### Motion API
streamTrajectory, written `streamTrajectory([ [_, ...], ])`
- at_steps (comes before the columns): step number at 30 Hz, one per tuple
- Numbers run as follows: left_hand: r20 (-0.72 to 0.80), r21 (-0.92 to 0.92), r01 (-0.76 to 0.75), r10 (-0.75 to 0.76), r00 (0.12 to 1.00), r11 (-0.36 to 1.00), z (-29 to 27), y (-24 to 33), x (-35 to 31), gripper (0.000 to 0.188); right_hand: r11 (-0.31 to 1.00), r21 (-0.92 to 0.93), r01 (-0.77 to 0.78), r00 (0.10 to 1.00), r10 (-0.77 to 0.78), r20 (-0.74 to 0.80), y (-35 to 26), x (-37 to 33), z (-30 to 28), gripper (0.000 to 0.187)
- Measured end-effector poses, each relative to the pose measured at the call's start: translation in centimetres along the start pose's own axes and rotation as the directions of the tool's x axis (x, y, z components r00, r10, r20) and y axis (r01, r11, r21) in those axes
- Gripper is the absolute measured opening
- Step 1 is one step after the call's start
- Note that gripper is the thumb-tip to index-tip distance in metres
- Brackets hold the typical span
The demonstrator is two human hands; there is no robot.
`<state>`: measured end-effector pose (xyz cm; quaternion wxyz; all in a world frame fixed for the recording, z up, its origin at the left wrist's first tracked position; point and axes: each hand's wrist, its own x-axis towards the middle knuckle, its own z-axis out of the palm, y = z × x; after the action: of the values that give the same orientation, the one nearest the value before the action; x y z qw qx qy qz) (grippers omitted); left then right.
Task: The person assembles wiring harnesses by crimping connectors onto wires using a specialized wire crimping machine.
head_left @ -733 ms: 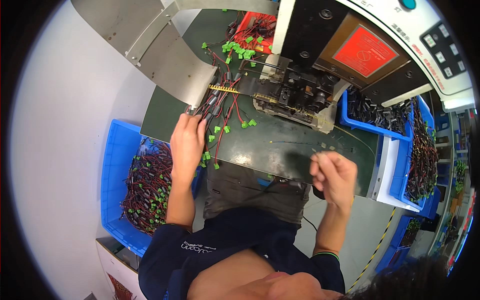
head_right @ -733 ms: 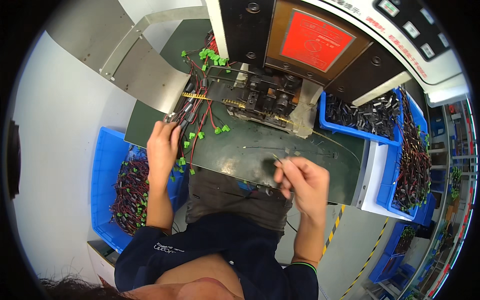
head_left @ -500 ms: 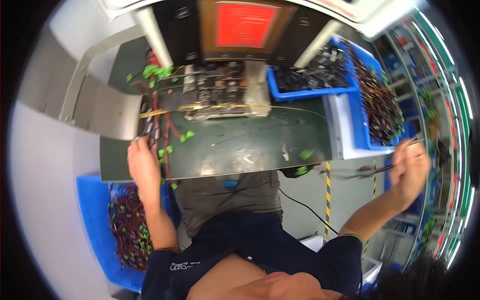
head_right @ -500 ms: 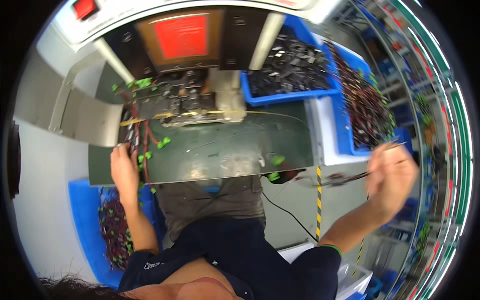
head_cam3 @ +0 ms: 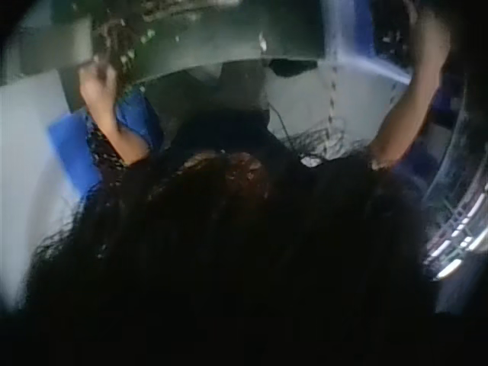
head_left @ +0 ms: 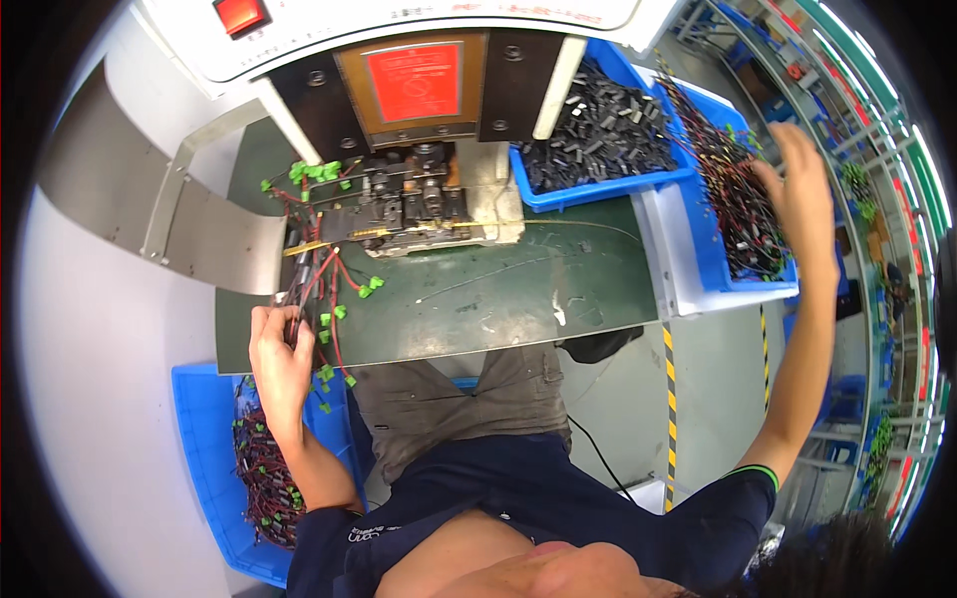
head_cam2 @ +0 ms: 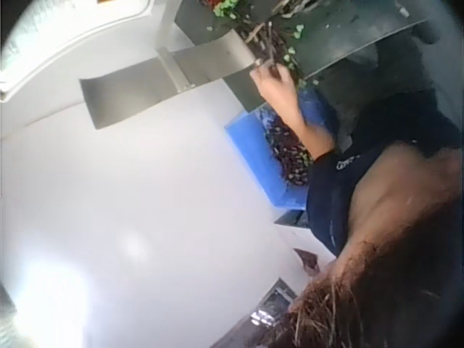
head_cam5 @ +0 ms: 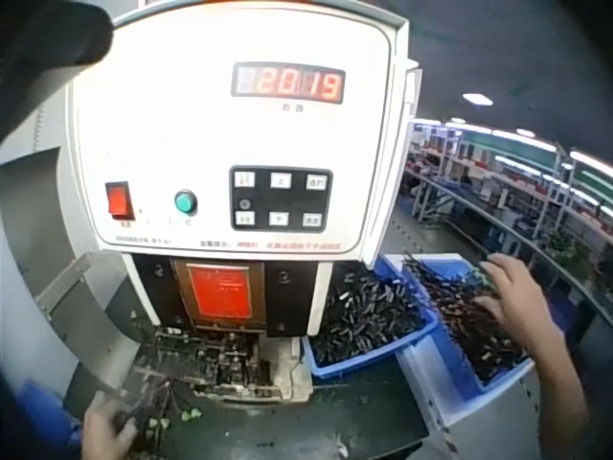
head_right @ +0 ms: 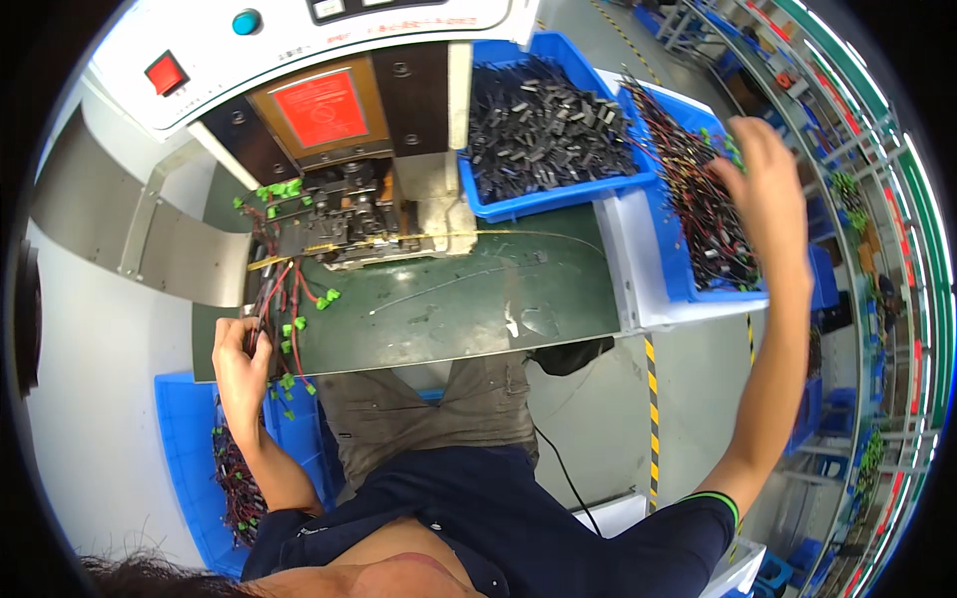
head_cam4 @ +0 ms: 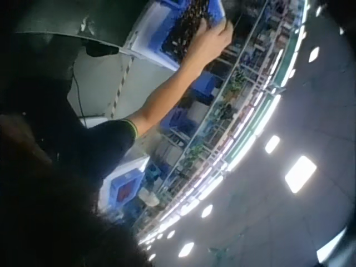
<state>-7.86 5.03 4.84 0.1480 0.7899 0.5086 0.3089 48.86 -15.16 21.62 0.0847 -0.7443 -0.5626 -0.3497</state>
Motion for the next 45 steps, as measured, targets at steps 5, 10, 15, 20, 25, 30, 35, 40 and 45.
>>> streamTrajectory([
  [5, -0.004, -0.253, 0.037, -0.039, 0.999, 0.967, -4.5, -0.5, -1.7, 0.013, 0.747, 0.575, 0.335, 0.868, -0.482, 0.121, -17.0, -6.3, 7.5, 0.018],
  [10, -0.225, -0.355, 0.076, -0.164, 0.96, 0.932, -7.3, -1.2, -4.2, 0.006, 0.692, 0.556, 0.46, 0.824, -0.566, 0.022, -26.9, -7.9, 12.7, 0.027],
  [15, -0.013, -0.502, 0.332, -0.391, 0.92, 0.799, -7.8, -2.4, -5.8, 0.012, 0.626, 0.6, 0.498, 0.719, -0.685, 0.118, -29.1, -6.5, 13.0, 0.013],
  [20, -0.491, -0.351, 0.235, -0.391, 0.778, 0.907, -7.8, -1.1, -7.1, 0.015, 0.529, 0.836, 0.145, 0.815, -0.543, 0.203, -28.8, -5.5, 10.1, 0.01],
  [25, -0.415, -0.263, 0.346, -0.429, 0.802, 0.901, -8.1, -0.6, -7.0, 0.014, 0.3, 0.829, -0.472, 0.71, -0.428, 0.559, -28.2, -6.3, 7.2, 0.013],
  [30, 0.29, -0.371, 0.467, -0.378, 0.879, 0.803, -8.0, -1.7, -6.8, 0.011, 0.096, 0.752, -0.653, 0.649, -0.44, 0.62, -28.8, -8.6, 5.8, 0.012],
  [35, 0.409, -0.488, 0.022, 0.207, 0.889, 0.872, -8.5, -1.8, -7.0, 0.01, 0.032, 0.717, -0.697, 0.649, -0.399, 0.648, -29.8, -10.9, 5.7, 0.014],
  [40, 0.074, -0.573, 0.341, -0.367, 0.927, 0.745, -8.3, -0.7, -6.9, 0.009, -0.002, 0.761, -0.649, 0.719, -0.329, 0.612, -30.9, -12.3, 6.2, 0.014],
  [45, -0.475, -0.554, 0.112, -0.424, 0.771, 0.825, -7.9, 1.2, -7.5, 0.01, -0.064, 0.741, -0.669, 0.717, -0.319, 0.62, -31.6, -13.4, 6.3, 0.012],
])
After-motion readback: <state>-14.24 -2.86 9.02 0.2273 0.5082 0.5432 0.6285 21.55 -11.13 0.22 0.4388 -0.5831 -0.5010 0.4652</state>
